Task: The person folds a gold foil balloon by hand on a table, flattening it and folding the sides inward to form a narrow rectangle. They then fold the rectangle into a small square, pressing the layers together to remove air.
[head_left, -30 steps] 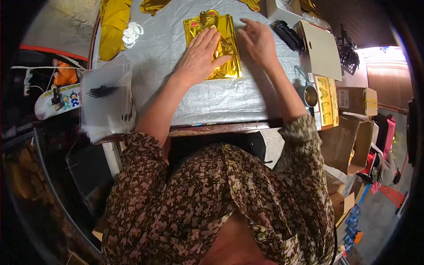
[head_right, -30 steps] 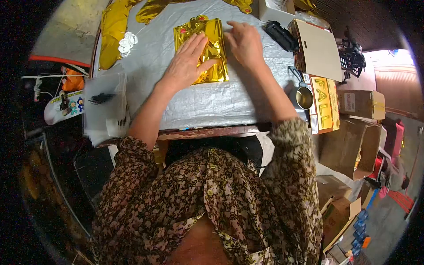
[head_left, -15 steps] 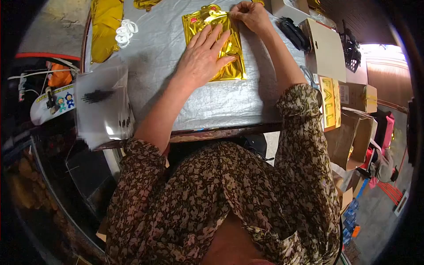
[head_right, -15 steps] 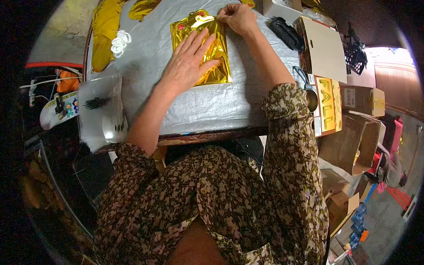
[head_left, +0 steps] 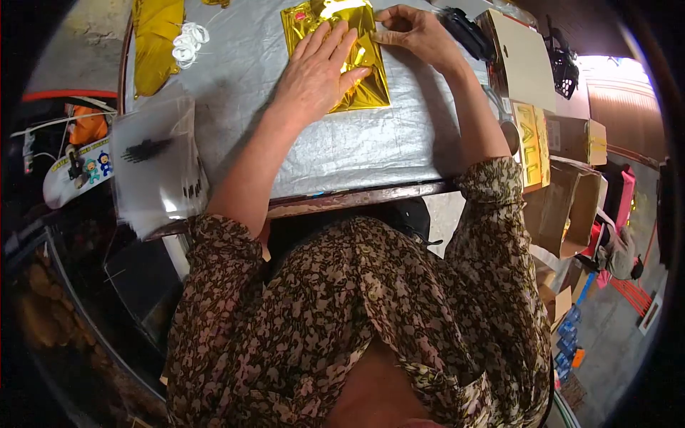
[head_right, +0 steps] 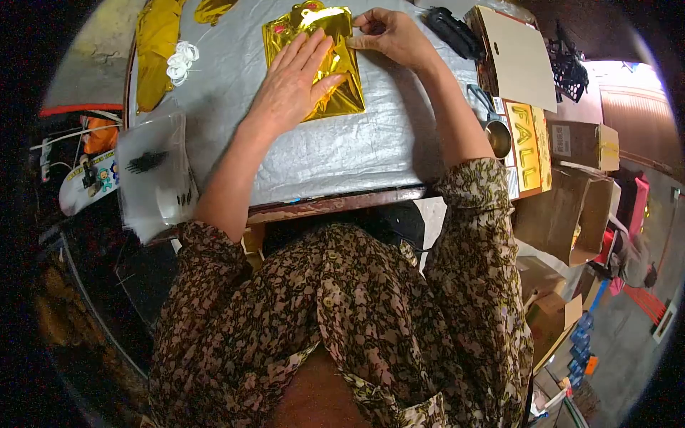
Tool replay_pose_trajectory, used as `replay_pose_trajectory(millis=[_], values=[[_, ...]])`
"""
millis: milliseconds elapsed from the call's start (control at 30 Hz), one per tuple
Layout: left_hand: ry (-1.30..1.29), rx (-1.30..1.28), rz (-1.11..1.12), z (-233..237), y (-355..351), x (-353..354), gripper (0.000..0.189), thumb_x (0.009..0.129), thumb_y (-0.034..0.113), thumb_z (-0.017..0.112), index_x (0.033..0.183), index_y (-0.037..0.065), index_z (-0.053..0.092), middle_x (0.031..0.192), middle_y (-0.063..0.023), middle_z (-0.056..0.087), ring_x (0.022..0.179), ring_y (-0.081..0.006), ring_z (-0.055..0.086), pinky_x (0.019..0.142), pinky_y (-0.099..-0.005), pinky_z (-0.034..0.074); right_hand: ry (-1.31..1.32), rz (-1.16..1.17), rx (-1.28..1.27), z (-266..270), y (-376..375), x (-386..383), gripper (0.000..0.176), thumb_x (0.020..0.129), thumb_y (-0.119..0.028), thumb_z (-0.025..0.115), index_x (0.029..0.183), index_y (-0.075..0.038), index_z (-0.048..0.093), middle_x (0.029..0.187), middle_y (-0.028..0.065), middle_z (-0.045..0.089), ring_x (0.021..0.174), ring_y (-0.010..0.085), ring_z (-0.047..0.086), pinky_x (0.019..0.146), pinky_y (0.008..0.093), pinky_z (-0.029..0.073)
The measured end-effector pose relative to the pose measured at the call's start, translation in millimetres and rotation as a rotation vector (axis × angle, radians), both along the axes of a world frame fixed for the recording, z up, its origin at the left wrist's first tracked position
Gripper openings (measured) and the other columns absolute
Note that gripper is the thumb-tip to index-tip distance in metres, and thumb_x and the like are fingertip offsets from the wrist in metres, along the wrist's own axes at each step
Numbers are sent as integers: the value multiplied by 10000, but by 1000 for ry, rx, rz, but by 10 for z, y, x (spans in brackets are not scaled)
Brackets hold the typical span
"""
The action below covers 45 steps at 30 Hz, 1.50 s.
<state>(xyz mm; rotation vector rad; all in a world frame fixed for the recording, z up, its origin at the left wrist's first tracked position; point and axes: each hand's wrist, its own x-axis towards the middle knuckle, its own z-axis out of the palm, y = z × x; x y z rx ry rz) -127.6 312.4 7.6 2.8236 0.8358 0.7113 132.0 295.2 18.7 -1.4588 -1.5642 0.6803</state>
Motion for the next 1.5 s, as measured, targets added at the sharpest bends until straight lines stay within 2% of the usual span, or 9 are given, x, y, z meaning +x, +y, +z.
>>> replay_pose_trajectory(millis=[67,300,367,533,800,900,967,1333,1500], values=[[19,-3,-10,-4,8,-2,676,1065,525,502,1559,66,463,1650,-153,394,1540,-353,317,1269,-469,243,62,-69,-153,231,-89,-172,114,853,-26,811,926,-28,723,806,-24,649,729,62,566,640,240,479],[10,-13,-26,-31,49,1,625,1075,491,496,1560,98,468,1652,-151,391,1538,-357,318,1266,-475,246,9,-160,-61,89,-100,-228,79,886,-49,795,883,-23,720,765,-14,650,675,74,559,610,256,470],[5,-13,-26,-30,60,6,623,1076,487,496,1562,98,466,1653,-149,391,1537,-356,320,1267,-475,246,-108,-202,-102,179,-332,-254,197,933,-181,802,1002,1,769,884,21,760,805,74,666,739,260,550],[32,-36,-10,-40,59,1,634,1083,470,504,1594,104,420,1670,-145,363,1539,-375,318,1263,-490,263,-18,-189,-278,359,-974,-625,168,933,-144,796,962,17,757,843,29,749,769,72,644,730,246,532],[16,-16,-15,-132,109,50,622,1077,482,499,1560,90,467,1645,-151,404,1526,-361,339,1258,-479,267,-93,-342,-228,51,-899,-656,142,918,-107,803,970,15,753,839,56,747,757,103,663,719,267,541],[22,-4,-23,-116,127,68,621,1076,479,502,1554,84,471,1640,-155,410,1519,-366,349,1252,-480,276,-223,-261,-3,79,-889,-595,130,909,-64,789,1003,18,752,963,88,751,849,170,696,779,298,559],[37,4,-12,-83,128,52,632,1083,484,491,1579,96,436,1654,-146,389,1529,-358,337,1260,-481,269,-305,-14,212,195,-879,-579,163,898,-30,774,1057,6,758,1103,99,732,1005,245,693,886,332,564],[-24,-54,-35,25,110,8,653,1079,518,476,1575,96,442,1646,-152,400,1528,-356,336,1256,-485,262,-455,222,292,187,-668,-305,203,919,-36,745,1120,-26,771,1253,100,710,1168,278,655,993,355,541],[-333,-413,-176,225,208,-72,612,1064,333,585,1590,92,385,1621,-197,420,1423,-394,490,1184,-446,407,-437,221,289,148,-668,-318,250,933,-37,732,1179,-54,771,1361,113,659,1209,282,640,1023,358,529]])
